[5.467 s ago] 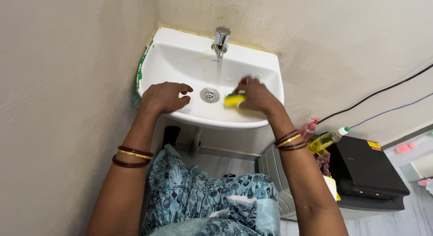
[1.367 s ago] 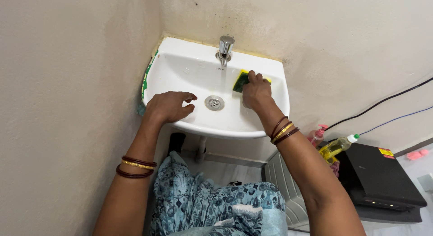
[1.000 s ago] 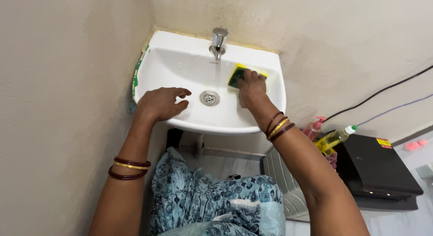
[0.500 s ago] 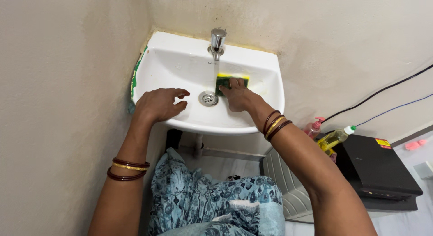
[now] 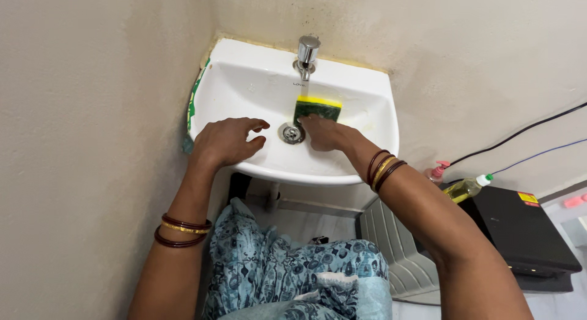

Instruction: The person scrubs a white wall-mounted sink with a yellow and green sponge under running water. They clean the basin, faucet, and surrounding wall area, then rinse the sponge.

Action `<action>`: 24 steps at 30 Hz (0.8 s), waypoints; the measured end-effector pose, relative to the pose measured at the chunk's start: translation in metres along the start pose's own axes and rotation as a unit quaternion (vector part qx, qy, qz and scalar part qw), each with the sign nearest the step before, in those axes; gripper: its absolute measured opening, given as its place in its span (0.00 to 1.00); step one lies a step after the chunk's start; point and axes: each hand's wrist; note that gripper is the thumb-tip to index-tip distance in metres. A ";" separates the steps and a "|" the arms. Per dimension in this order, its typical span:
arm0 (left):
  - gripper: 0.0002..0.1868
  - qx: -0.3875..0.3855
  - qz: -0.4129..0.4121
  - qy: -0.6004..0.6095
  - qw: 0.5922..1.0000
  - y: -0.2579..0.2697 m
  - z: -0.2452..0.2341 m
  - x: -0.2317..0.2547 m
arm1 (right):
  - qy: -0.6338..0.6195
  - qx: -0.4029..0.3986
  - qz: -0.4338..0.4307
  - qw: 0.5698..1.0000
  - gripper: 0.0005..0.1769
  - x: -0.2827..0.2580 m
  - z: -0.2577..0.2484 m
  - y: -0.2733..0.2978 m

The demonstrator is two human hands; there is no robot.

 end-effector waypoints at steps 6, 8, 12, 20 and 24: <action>0.25 0.020 0.021 0.005 1.000 0.003 -0.002 -0.001 | 0.093 0.107 -0.198 0.970 0.45 -0.012 -0.002 -0.004; 0.25 0.006 0.014 0.008 1.000 0.004 -0.004 0.000 | 0.068 0.136 -0.117 0.981 0.25 -0.014 -0.006 -0.001; 0.25 0.001 0.015 0.018 1.000 0.006 -0.005 -0.001 | 0.101 0.163 0.008 0.981 0.13 -0.024 -0.019 0.009; 0.25 -0.004 0.018 0.014 1.000 0.000 0.000 -0.002 | 0.062 0.148 0.186 0.969 0.25 -0.021 -0.016 0.014; 0.25 0.005 0.024 0.015 1.000 0.002 -0.002 -0.002 | 0.009 0.105 0.188 0.977 0.37 -0.016 -0.012 0.010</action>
Point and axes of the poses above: each hand's wrist, its own y-axis away from the middle knuckle, its own z-axis out of the palm, x = y × z, and after that the axes turned 14 degrees about -y, right-handed
